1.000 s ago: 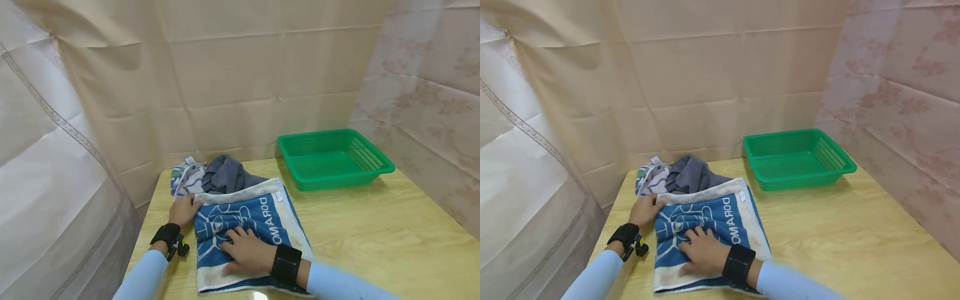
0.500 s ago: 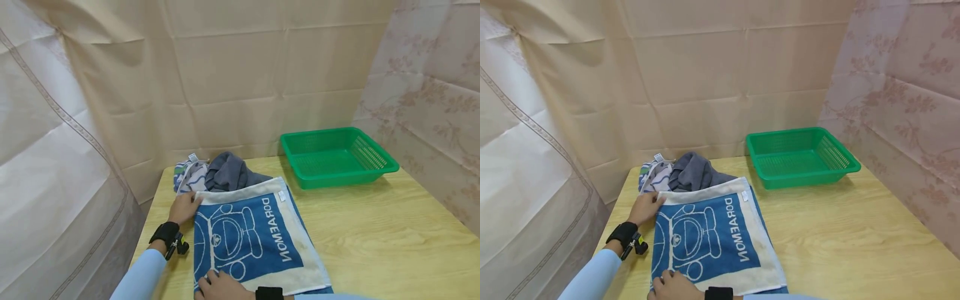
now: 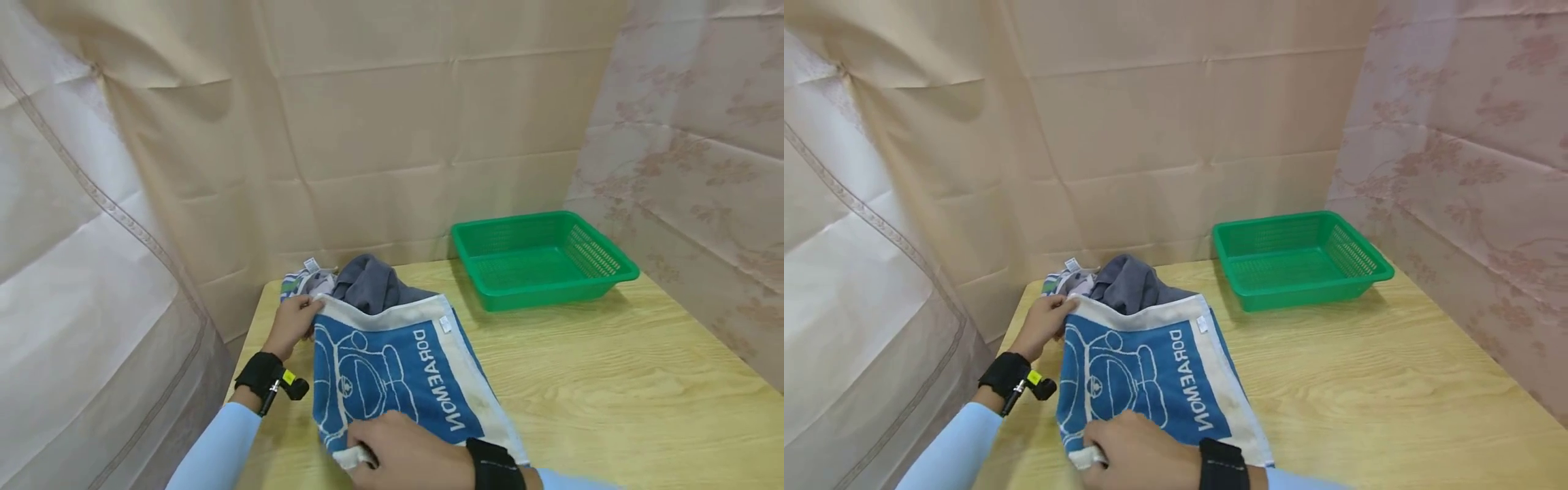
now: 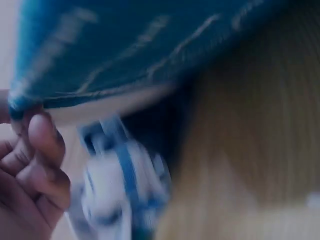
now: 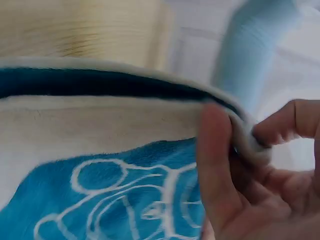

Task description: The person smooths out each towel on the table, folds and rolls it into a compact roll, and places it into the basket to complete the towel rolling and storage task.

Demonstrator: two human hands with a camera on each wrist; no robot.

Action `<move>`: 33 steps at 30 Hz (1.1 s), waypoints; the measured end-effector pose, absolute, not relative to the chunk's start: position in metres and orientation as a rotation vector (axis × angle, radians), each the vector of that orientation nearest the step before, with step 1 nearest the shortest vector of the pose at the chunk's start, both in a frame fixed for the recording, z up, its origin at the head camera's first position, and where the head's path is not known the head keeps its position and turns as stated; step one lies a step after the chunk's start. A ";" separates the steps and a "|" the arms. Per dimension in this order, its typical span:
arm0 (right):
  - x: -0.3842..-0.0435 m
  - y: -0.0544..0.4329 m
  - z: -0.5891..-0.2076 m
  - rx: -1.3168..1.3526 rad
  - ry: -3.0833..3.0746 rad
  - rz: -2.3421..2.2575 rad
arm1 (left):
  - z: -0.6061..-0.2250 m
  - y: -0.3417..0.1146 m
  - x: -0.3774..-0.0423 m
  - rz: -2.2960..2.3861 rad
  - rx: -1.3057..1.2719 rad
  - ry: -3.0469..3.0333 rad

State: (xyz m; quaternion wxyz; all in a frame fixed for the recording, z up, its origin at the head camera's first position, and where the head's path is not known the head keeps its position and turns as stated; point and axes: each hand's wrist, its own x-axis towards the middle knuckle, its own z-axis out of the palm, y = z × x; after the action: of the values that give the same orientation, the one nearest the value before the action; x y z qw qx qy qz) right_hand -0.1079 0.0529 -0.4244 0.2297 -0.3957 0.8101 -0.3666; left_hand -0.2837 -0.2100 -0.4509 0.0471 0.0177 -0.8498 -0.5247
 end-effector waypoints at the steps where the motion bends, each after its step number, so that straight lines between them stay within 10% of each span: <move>1: -0.109 0.064 -0.419 -1.038 2.159 -1.090 | -0.449 -0.204 -0.285 -1.687 0.049 -2.526; 15: -0.163 0.207 -0.445 -0.701 1.716 -0.928 | -0.455 -0.104 -0.288 -1.552 -0.783 -2.720; 33: -0.160 0.215 -0.460 -0.359 2.028 -1.325 | -0.507 -0.098 -0.309 -0.562 -0.841 -2.949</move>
State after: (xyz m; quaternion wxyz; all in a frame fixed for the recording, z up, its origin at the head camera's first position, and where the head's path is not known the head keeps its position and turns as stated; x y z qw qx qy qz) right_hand -0.1596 0.2151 -0.4601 0.3397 -0.1377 0.7789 -0.5089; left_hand -0.3087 -0.0976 -0.5070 0.0121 -0.2698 -0.9458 -0.1802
